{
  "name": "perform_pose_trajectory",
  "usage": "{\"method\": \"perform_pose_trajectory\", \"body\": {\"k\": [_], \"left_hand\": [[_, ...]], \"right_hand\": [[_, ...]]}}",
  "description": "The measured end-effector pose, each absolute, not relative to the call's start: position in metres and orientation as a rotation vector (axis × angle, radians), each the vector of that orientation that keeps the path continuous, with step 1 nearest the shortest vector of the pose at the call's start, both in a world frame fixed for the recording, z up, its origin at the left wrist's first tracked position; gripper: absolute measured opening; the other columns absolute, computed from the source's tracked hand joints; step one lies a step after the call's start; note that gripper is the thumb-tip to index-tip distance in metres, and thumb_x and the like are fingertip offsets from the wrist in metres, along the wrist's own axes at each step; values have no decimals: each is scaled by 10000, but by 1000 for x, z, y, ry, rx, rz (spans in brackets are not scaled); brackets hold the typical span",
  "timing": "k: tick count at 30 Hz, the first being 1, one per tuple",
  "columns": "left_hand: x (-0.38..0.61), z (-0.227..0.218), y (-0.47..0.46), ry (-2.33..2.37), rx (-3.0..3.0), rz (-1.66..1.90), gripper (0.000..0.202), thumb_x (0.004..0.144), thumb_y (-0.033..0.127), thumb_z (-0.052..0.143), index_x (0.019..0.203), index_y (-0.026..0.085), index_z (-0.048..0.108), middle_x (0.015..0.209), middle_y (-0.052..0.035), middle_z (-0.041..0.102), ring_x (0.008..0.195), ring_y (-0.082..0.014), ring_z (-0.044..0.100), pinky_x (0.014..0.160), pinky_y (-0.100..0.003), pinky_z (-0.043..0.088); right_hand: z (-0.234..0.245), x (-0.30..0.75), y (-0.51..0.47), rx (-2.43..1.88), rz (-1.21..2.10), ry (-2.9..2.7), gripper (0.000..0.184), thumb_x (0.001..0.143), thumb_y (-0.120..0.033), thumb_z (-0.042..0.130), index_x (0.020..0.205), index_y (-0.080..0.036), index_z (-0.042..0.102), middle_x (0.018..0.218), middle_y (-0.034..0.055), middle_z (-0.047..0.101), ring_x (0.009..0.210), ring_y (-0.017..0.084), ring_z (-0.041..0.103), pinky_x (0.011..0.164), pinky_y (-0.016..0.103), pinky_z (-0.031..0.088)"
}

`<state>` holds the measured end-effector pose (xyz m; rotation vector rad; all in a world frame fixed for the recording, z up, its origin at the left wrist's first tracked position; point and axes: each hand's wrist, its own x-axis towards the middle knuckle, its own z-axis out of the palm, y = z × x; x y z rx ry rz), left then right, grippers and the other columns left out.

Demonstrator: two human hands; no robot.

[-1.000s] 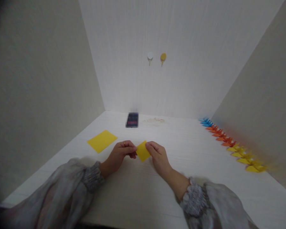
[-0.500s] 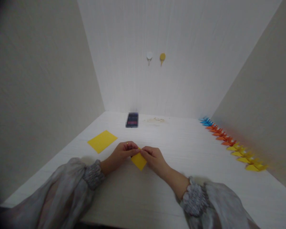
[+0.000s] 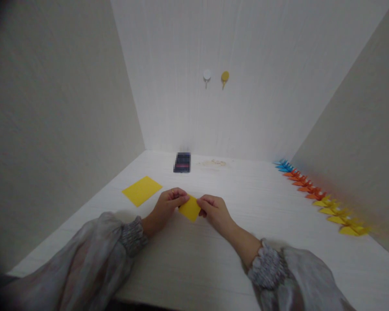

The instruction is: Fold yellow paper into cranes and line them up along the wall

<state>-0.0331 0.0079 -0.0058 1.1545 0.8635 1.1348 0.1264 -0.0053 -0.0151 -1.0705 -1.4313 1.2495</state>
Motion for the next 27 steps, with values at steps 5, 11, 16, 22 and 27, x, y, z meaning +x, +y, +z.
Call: {"method": "perform_pose_trajectory", "body": {"k": [5, 11, 16, 22, 27], "left_hand": [[-43, -10, 19, 1029, 1118, 1299, 199, 584, 296, 648, 637, 131, 551, 551, 28, 528, 501, -75, 452, 508, -206, 348], [-42, -13, 23, 954, 1136, 1283, 240, 604, 339, 635, 674, 134, 530, 610, 9, 545, 554, -94, 480, 550, -221, 373], [-33, -8, 14, 879, 1238, 1170, 241, 631, 351, 618, 675, 146, 498, 618, 19, 521, 577, -96, 475, 568, -224, 379], [-36, -8, 12, 826, 1296, 1051, 239, 661, 367, 596, 688, 148, 504, 610, 23, 521, 555, -89, 474, 550, -220, 363], [-35, -8, 12, 831, 1284, 1022, 216, 617, 317, 635, 624, 141, 509, 558, 33, 512, 520, -77, 452, 528, -211, 340]], "right_hand": [[-15, 137, 0, -1087, 1057, -1343, 210, 706, -293, 531, 534, -176, 561, 442, -20, 481, 440, 95, 399, 445, 226, 294], [-17, 130, 1, -1000, 1101, -1350, 224, 756, -355, 501, 645, -179, 584, 579, 2, 546, 542, 112, 466, 540, 241, 364], [-18, 121, -3, -1087, 1114, -1465, 213, 737, -375, 543, 646, -186, 579, 559, -12, 515, 539, 116, 457, 527, 242, 346], [-19, 126, -4, -1075, 1182, -1446, 218, 721, -345, 550, 568, -190, 566, 519, -11, 498, 516, 118, 450, 503, 240, 340], [-26, 122, -2, -1052, 1216, -1443, 229, 738, -368, 539, 615, -176, 563, 558, -11, 505, 531, 109, 447, 522, 240, 347]]}}
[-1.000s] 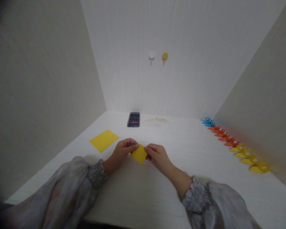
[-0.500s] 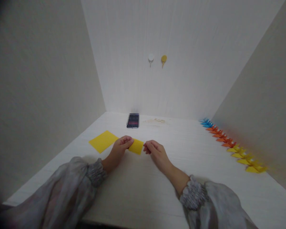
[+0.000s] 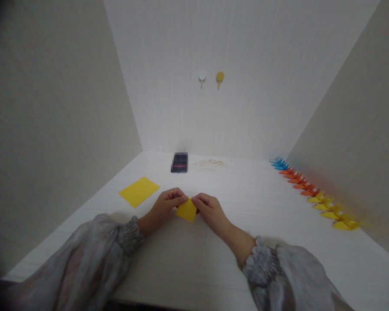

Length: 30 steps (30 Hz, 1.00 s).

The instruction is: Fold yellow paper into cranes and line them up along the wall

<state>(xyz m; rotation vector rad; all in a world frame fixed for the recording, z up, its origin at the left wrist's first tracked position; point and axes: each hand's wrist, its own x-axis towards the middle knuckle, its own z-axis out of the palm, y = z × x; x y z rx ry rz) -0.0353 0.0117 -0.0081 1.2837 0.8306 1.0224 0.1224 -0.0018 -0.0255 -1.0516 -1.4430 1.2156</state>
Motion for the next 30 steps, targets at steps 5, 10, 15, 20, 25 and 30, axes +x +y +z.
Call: {"method": "perform_pose_trajectory", "body": {"k": [5, 10, 15, 20, 25, 30], "left_hand": [[-35, -5, 9, 829, 1285, 1031, 148, 599, 248, 636, 600, 129, 549, 555, 27, 521, 531, -76, 446, 535, -206, 336], [-39, -5, 11, 865, 1210, 1102, 159, 611, 271, 631, 597, 129, 559, 550, 21, 524, 534, -89, 466, 542, -215, 360], [-48, -10, 23, 905, 1088, 1220, 190, 595, 302, 655, 603, 136, 563, 581, 13, 548, 544, -88, 490, 539, -207, 378], [-47, -8, 22, 941, 1101, 1235, 227, 583, 323, 666, 579, 132, 545, 553, 16, 537, 524, -88, 485, 522, -208, 385], [-38, -1, 11, 866, 1213, 1127, 203, 623, 300, 642, 589, 121, 553, 548, 17, 545, 525, -88, 501, 540, -219, 406], [-37, -3, 11, 858, 1191, 1075, 241, 663, 345, 606, 604, 115, 562, 562, -10, 583, 523, -104, 537, 546, -237, 425]], "right_hand": [[-22, 118, -5, -1044, 1223, -1483, 199, 729, -343, 548, 637, -168, 568, 566, -16, 510, 533, 104, 444, 517, 235, 342], [-13, 122, -6, -1019, 1164, -1470, 188, 730, -318, 541, 616, -171, 567, 550, -15, 517, 538, 108, 452, 532, 237, 353], [-14, 137, 1, -1097, 1020, -1377, 171, 714, -292, 542, 577, -190, 541, 507, -19, 481, 494, 106, 409, 489, 234, 320], [-18, 131, 0, -1022, 1119, -1396, 243, 769, -402, 482, 684, -187, 557, 623, 10, 528, 587, 124, 462, 576, 251, 377], [-23, 116, -4, -997, 1285, -1392, 236, 735, -414, 544, 684, -185, 517, 638, -6, 512, 587, 117, 462, 555, 239, 369], [-17, 119, -5, -1011, 1319, -1310, 206, 695, -368, 577, 604, -194, 515, 605, -1, 511, 572, 129, 462, 540, 246, 378]]}}
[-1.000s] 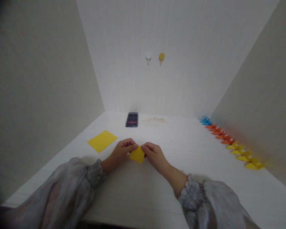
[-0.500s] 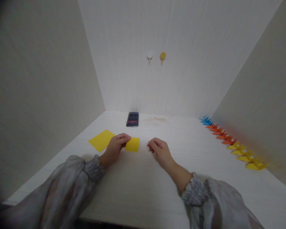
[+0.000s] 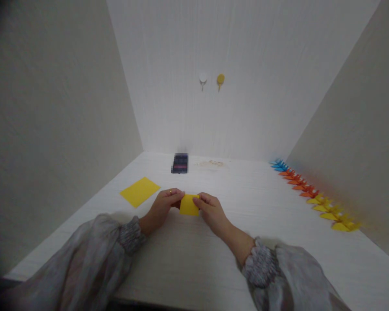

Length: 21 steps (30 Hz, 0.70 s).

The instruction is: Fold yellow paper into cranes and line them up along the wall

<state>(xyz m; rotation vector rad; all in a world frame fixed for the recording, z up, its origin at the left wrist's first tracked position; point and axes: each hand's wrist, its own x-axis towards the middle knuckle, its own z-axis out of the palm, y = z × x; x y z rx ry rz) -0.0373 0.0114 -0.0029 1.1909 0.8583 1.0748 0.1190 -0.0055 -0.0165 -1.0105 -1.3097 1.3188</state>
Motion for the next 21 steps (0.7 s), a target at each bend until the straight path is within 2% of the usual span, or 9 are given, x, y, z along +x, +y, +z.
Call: {"method": "perform_pose_trajectory", "body": {"k": [7, 13, 21], "left_hand": [[-44, -7, 23, 921, 1131, 1168, 240, 689, 356, 582, 689, 118, 561, 657, -40, 623, 563, -113, 580, 566, -236, 447], [-41, -10, 17, 648, 1206, 1017, 250, 695, 268, 597, 910, 141, 605, 823, -43, 637, 716, -130, 593, 669, -266, 467], [-42, -12, 17, 692, 1255, 1018, 265, 688, 263, 613, 916, 128, 631, 847, -58, 658, 734, -133, 594, 705, -277, 467]], "right_hand": [[-14, 122, -8, -992, 1335, -1227, 185, 677, -350, 580, 580, -204, 520, 591, 0, 521, 549, 132, 461, 527, 254, 375], [-16, 121, -6, -951, 1435, -1110, 162, 680, -322, 594, 604, -184, 554, 611, 5, 538, 562, 127, 475, 534, 247, 366], [-12, 120, -6, -917, 1508, -1039, 190, 668, -322, 617, 630, -142, 571, 600, 7, 524, 543, 117, 457, 473, 235, 340]]}}
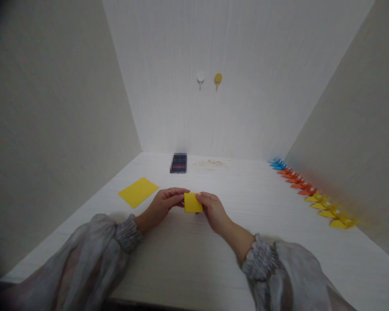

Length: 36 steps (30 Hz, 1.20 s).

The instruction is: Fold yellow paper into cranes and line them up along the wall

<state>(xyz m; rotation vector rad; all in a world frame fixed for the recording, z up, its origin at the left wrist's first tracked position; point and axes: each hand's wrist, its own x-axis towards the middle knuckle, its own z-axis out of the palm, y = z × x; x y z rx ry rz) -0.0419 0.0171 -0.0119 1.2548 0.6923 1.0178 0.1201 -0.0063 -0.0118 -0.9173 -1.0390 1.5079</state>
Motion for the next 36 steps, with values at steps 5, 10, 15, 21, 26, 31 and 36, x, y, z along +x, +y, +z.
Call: {"method": "perform_pose_trajectory", "body": {"k": [5, 10, 15, 21, 26, 31, 36], "left_hand": [[-41, -8, 17, 836, 1261, 1024, 201, 655, 236, 613, 818, 120, 639, 730, -34, 651, 645, -116, 583, 665, -266, 465], [-40, -10, 19, 927, 1314, 1028, 168, 652, 233, 570, 765, 121, 624, 661, -12, 620, 600, -113, 564, 594, -237, 438], [-39, -16, 23, 1114, 1442, 1054, 154, 652, 243, 521, 690, 121, 607, 585, 0, 565, 525, -98, 497, 499, -207, 372], [-36, -18, 22, 1148, 1538, 990, 143, 637, 259, 524, 649, 127, 578, 578, 0, 550, 529, -102, 477, 500, -213, 346], [-35, -14, 19, 927, 1330, 906, 203, 650, 316, 558, 722, 126, 565, 638, -2, 565, 557, -99, 488, 537, -221, 365], [-37, -14, 18, 891, 1279, 844, 226, 658, 344, 578, 709, 123, 576, 632, -7, 570, 545, -97, 486, 532, -221, 352], [-39, -15, 17, 882, 1286, 790, 219, 660, 329, 578, 717, 120, 609, 648, -17, 593, 555, -104, 499, 541, -226, 351]], "right_hand": [[-20, 118, -4, -967, 1479, -1143, 199, 689, -345, 600, 687, -155, 542, 617, -6, 513, 545, 110, 460, 487, 231, 354], [-26, 121, -2, -990, 1035, -1438, 305, 775, -376, 504, 1036, -226, 460, 833, 16, 520, 712, 136, 506, 655, 283, 428], [-13, 125, -13, -874, 519, -1899, 372, 756, -341, 543, 1100, -227, 456, 1016, 76, 471, 914, 195, 473, 829, 375, 390], [-11, 120, -18, -993, 370, -2004, 275, 746, -246, 539, 1011, -189, 492, 889, 65, 536, 790, 177, 517, 709, 323, 444], [-13, 125, -13, -1143, 450, -1870, 165, 828, -248, 427, 870, -190, 575, 797, 46, 624, 711, 161, 572, 627, 269, 454], [-12, 126, -12, -1173, 484, -1774, 175, 811, -277, 460, 880, -187, 592, 786, 39, 647, 694, 162, 593, 609, 258, 465], [-10, 130, -12, -1130, 436, -1913, 156, 775, -236, 490, 882, -176, 585, 797, 47, 640, 705, 162, 586, 623, 267, 466]]}}
